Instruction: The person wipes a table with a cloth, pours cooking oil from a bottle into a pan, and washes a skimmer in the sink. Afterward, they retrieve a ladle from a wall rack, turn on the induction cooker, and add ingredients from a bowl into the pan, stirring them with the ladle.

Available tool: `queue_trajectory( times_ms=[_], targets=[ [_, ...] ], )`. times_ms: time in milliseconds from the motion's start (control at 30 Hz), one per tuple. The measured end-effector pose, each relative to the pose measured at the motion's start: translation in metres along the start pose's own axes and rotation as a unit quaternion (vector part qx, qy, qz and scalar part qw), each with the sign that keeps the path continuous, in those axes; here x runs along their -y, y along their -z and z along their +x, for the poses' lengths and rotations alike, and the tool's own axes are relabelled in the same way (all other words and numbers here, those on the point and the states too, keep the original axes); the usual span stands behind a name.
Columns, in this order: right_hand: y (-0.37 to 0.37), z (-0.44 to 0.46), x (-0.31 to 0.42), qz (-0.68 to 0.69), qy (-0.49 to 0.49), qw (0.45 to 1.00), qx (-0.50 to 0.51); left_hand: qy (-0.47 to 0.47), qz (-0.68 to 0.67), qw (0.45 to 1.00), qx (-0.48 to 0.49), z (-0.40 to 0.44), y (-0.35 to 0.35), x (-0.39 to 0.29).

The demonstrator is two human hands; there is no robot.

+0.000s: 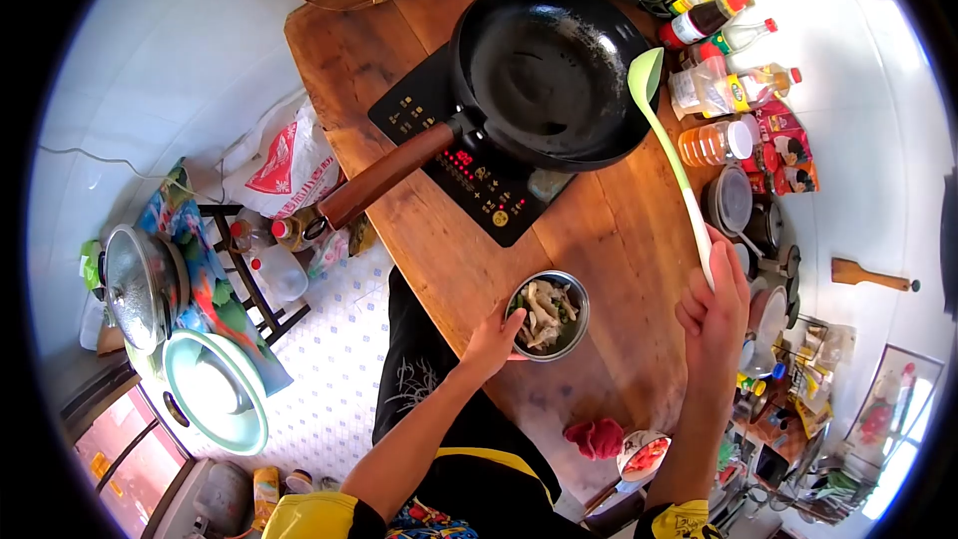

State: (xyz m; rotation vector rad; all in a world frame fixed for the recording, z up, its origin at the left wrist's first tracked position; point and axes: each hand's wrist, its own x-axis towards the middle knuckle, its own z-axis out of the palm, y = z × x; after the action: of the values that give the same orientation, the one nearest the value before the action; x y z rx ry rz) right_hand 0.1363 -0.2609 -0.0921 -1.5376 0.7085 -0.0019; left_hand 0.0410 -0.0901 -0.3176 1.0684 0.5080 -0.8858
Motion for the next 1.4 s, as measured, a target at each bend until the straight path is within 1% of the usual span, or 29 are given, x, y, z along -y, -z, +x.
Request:
queue_trajectory(
  times_ms=[233, 333, 400, 433, 567, 633, 700, 767, 833, 933, 1033, 1100, 1167, 1233, 1333, 1400],
  targets=[
    [-0.003, 0.014, -0.008, -0.020, -0.002, 1.000, -0.010, -0.027, -0.009, 1.000, -0.004, -0.010, 0.006, 0.009],
    [-0.009, 0.020, -0.009, -0.048, 0.009, 0.999, -0.003, -0.023, 0.014, 1.000, -0.011, -0.010, 0.015, 0.015],
    [-0.016, 0.020, -0.008, -0.071, 0.008, 0.997, -0.023, -0.033, 0.089, 0.995, -0.022, -0.007, 0.022, 0.015],
    [-0.018, 0.020, -0.009, -0.071, 0.008, 0.997, -0.023, -0.052, 0.048, 0.997, -0.020, -0.004, 0.024, 0.019],
    [-0.021, 0.023, -0.011, -0.103, 0.026, 0.993, -0.044, -0.055, 0.037, 0.998, -0.019, -0.001, 0.024, 0.016],
    [-0.018, 0.028, -0.015, -0.116, 0.039, 0.991, -0.047, -0.036, 0.016, 0.999, -0.002, -0.001, 0.025, 0.015],
    [-0.014, 0.036, -0.022, -0.145, 0.076, 0.986, -0.038, -0.050, 0.011, 0.999, 0.015, -0.002, 0.027, 0.014],
    [-0.016, 0.036, -0.023, -0.157, 0.079, 0.984, -0.043, -0.063, 0.006, 0.997, 0.033, -0.003, 0.028, 0.011],
    [-0.019, 0.036, -0.021, -0.169, 0.083, 0.981, -0.047, -0.039, -0.021, 0.998, 0.051, -0.005, 0.030, 0.008],
    [-0.021, 0.036, -0.018, -0.170, 0.083, 0.981, -0.039, -0.055, -0.048, 0.996, 0.055, -0.003, 0.029, 0.011],
    [-0.020, 0.041, -0.020, -0.206, 0.105, 0.971, -0.055, -0.055, -0.061, 0.995, 0.054, -0.002, 0.030, 0.012],
    [-0.019, 0.044, -0.021, -0.228, 0.128, 0.963, -0.065, -0.068, -0.057, 0.995, 0.048, 0.000, 0.030, 0.017],
    [-0.018, 0.045, -0.021, -0.232, 0.127, 0.962, -0.064, -0.080, -0.054, 0.994, 0.043, 0.004, 0.031, 0.023],
    [-0.018, 0.045, -0.021, -0.236, 0.125, 0.962, -0.064, -0.089, -0.013, 0.995, 0.036, 0.007, 0.032, 0.026],
    [-0.018, 0.044, -0.022, -0.231, 0.117, 0.964, -0.062, -0.079, -0.004, 0.996, 0.033, 0.007, 0.033, 0.027],
    [-0.017, 0.043, -0.022, -0.196, 0.094, 0.975, -0.053, -0.081, -0.004, 0.996, 0.031, 0.005, 0.032, 0.024]
  ],
)
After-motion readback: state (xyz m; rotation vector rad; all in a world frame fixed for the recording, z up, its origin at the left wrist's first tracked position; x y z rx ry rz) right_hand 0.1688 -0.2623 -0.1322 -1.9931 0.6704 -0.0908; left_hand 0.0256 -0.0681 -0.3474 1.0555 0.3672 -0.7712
